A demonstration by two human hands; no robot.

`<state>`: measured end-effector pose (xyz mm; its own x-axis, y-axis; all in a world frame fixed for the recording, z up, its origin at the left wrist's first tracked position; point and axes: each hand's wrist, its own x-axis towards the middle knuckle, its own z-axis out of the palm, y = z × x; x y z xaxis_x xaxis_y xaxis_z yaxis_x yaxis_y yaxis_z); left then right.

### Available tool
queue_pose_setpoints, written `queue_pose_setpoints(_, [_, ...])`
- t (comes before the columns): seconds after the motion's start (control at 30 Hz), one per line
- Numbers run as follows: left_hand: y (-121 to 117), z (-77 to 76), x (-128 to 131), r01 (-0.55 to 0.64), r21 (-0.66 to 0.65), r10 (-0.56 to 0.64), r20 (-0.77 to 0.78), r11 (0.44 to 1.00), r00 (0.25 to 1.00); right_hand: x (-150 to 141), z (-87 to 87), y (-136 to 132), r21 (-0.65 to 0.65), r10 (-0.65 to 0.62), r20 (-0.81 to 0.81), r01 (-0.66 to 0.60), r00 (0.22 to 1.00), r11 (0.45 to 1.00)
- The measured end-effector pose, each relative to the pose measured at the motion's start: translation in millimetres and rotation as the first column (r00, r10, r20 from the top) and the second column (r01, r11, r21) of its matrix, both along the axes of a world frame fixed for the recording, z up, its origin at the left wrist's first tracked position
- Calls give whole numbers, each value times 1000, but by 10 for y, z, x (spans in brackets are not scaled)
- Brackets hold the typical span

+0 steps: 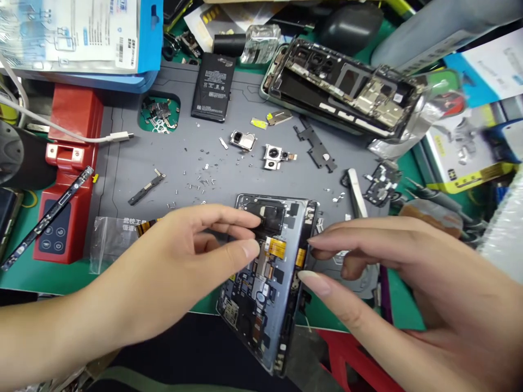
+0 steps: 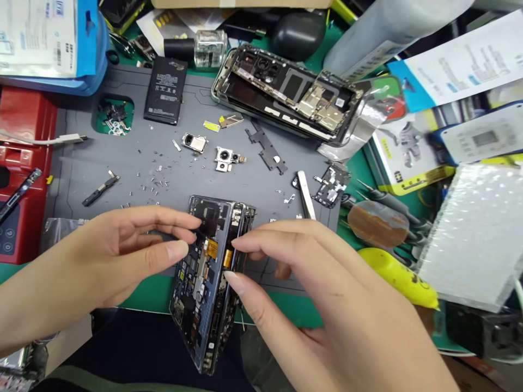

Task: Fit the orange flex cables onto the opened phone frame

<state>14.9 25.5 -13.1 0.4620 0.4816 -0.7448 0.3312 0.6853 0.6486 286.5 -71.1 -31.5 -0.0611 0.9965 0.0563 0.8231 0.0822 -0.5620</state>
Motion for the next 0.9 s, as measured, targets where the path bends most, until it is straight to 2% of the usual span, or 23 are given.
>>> queue_pose_setpoints(0.2, [-61, 62, 56, 50, -2, -50, -38, 999, 998, -71, 79, 57, -5, 89, -13, -89, 996, 996])
queue_pose_setpoints(0.33, [-42, 75, 80, 85, -12, -86, -54, 996, 995, -62, 71, 68, -3, 121, -31, -121, 992, 993])
queue_pose_setpoints(0.53, [-34, 52, 115, 54, -101, -58, -38, 993, 998, -40, 55, 30, 11, 129, -44, -129, 991, 992])
queue_pose_setpoints(0.77, [1, 36, 201, -22, -103, 23, 7, 994, 1000, -40, 57, 62, -5, 138, -34, -138, 990, 990])
queue_pose_setpoints(0.9, [22, -2, 217, 17, -63, -20, -35, 998, 999, -39, 32, 57, 14, 146, -48, -145, 988, 989])
